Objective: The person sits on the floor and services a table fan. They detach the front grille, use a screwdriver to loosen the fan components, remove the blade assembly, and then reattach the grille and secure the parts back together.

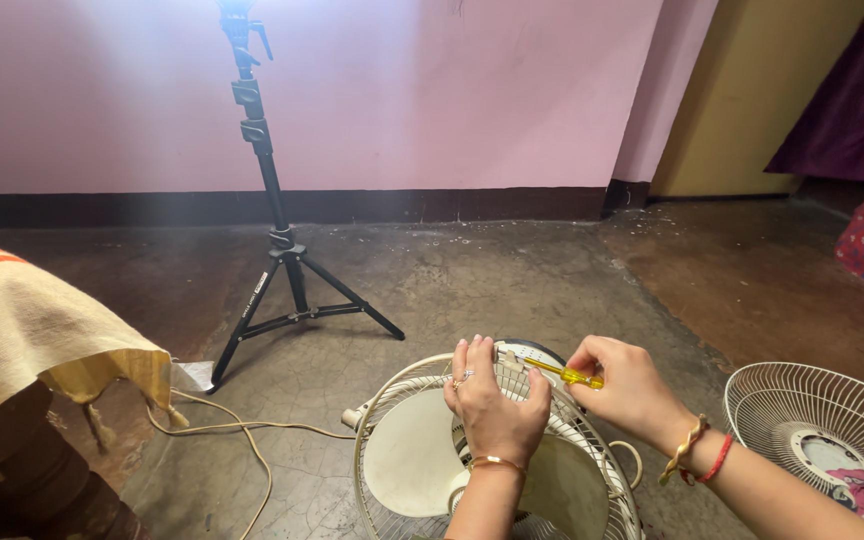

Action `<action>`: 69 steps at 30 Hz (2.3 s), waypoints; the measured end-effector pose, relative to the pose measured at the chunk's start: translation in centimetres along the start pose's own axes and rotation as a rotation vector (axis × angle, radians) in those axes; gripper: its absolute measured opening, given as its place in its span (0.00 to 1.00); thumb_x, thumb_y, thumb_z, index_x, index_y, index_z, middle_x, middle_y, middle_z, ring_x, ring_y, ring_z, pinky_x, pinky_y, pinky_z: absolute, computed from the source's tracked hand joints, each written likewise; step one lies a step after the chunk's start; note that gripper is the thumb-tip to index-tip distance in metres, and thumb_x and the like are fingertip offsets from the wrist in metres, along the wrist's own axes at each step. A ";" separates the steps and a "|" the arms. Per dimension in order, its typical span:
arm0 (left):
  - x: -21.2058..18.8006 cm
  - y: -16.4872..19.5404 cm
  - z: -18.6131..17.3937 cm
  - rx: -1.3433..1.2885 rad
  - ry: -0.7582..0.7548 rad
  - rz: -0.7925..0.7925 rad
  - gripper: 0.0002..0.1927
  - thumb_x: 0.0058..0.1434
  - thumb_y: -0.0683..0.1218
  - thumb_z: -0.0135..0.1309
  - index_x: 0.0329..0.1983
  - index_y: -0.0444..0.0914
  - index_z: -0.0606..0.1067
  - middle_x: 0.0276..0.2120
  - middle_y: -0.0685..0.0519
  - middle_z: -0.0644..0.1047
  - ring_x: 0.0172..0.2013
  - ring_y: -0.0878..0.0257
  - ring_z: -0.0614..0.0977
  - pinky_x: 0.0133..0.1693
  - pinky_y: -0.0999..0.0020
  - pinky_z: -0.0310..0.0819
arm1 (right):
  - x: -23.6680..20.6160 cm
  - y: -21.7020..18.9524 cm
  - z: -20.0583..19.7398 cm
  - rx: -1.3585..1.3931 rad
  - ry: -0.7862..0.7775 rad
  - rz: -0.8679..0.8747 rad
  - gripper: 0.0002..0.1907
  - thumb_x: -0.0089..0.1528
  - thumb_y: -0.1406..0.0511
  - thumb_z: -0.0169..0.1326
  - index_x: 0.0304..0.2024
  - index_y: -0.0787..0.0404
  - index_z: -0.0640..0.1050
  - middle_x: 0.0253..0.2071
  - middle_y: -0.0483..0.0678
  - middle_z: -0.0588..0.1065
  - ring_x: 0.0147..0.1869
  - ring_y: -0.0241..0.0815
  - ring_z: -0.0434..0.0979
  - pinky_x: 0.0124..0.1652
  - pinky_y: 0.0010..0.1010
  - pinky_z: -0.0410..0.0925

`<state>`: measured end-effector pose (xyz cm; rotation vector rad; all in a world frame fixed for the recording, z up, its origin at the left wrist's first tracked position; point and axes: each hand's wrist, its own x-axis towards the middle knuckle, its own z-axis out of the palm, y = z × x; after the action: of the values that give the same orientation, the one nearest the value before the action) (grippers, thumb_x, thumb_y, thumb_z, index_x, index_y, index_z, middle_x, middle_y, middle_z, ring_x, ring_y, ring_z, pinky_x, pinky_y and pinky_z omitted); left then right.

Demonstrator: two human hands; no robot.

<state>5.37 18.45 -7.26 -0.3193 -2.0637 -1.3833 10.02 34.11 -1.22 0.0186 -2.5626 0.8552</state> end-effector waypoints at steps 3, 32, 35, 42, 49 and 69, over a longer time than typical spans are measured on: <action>-0.1 0.0 0.1 -0.005 -0.009 -0.014 0.35 0.47 0.53 0.62 0.56 0.31 0.73 0.58 0.41 0.75 0.68 0.46 0.66 0.64 0.38 0.48 | -0.2 0.4 0.1 -0.005 0.024 0.003 0.12 0.48 0.63 0.66 0.28 0.65 0.80 0.28 0.50 0.81 0.29 0.41 0.82 0.32 0.34 0.74; 0.1 0.8 -0.8 -0.016 -0.110 -0.076 0.38 0.45 0.54 0.61 0.59 0.33 0.71 0.56 0.44 0.76 0.68 0.47 0.64 0.60 0.42 0.48 | 1.1 0.4 -1.3 0.062 0.026 0.103 0.12 0.47 0.61 0.71 0.31 0.60 0.86 0.28 0.45 0.84 0.30 0.34 0.83 0.33 0.26 0.74; 0.1 0.6 -0.6 0.015 -0.030 0.011 0.36 0.45 0.54 0.62 0.56 0.33 0.73 0.58 0.41 0.76 0.67 0.47 0.66 0.60 0.42 0.50 | 0.5 -0.8 -1.4 -0.151 0.138 0.025 0.12 0.49 0.57 0.68 0.30 0.56 0.87 0.28 0.46 0.83 0.30 0.39 0.84 0.34 0.32 0.74; 0.4 0.1 -0.4 0.020 -0.021 -0.016 0.35 0.45 0.55 0.62 0.54 0.31 0.73 0.57 0.42 0.76 0.67 0.48 0.67 0.60 0.41 0.50 | 0.4 0.9 0.8 -0.286 0.085 0.017 0.13 0.58 0.53 0.59 0.31 0.52 0.88 0.25 0.47 0.81 0.28 0.45 0.81 0.32 0.37 0.72; 0.6 0.2 -0.7 0.018 -0.030 -0.032 0.35 0.45 0.54 0.62 0.54 0.32 0.72 0.56 0.42 0.77 0.67 0.49 0.66 0.59 0.41 0.50 | 2.1 5.5 2.0 0.531 -0.328 0.606 0.24 0.70 0.52 0.53 0.37 0.69 0.79 0.23 0.47 0.74 0.21 0.39 0.57 0.25 0.36 0.51; 0.5 0.3 -0.4 0.041 -0.039 -0.043 0.35 0.45 0.54 0.62 0.53 0.31 0.73 0.57 0.41 0.76 0.68 0.48 0.66 0.58 0.41 0.50 | 1.8 3.3 0.4 0.401 -0.159 0.233 0.11 0.58 0.63 0.63 0.33 0.66 0.83 0.26 0.47 0.78 0.22 0.30 0.70 0.22 0.24 0.60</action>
<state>5.29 18.15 -6.63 -0.2891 -2.1392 -1.3682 7.76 36.75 -2.64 -0.0964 -2.5233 1.5007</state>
